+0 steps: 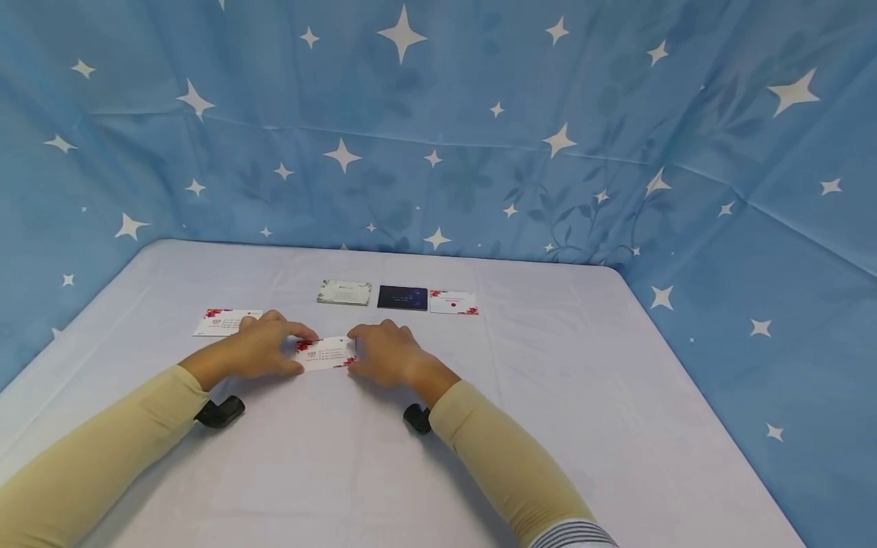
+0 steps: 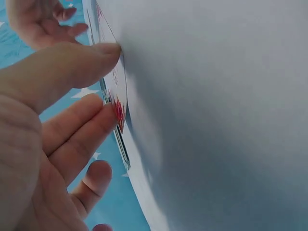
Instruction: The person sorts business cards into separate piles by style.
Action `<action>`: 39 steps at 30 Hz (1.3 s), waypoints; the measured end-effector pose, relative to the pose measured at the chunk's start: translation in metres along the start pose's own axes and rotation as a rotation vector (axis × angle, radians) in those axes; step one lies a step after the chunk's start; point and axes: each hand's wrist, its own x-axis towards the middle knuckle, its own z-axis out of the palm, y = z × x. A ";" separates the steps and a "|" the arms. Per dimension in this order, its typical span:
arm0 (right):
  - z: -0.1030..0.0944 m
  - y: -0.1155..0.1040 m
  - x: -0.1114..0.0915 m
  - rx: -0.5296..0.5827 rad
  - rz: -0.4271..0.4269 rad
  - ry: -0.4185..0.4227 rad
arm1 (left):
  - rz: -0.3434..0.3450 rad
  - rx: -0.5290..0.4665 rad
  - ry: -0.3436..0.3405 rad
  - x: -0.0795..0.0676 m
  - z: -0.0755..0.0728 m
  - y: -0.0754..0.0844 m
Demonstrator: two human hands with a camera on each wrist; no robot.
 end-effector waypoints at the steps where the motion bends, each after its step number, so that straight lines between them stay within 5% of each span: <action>1: 0.000 0.001 0.002 -0.005 0.005 0.005 | 0.009 0.003 0.001 0.000 0.000 0.001; 16: 0.001 0.009 0.009 -0.073 -0.027 0.023 | 0.034 -0.041 0.015 0.000 -0.001 0.004; 29: -0.004 0.023 0.002 0.031 0.001 0.086 | 0.011 -0.129 0.020 0.004 -0.005 0.006; 39: -0.019 0.055 -0.014 0.117 0.062 0.132 | 0.067 -0.115 0.066 0.031 0.001 0.026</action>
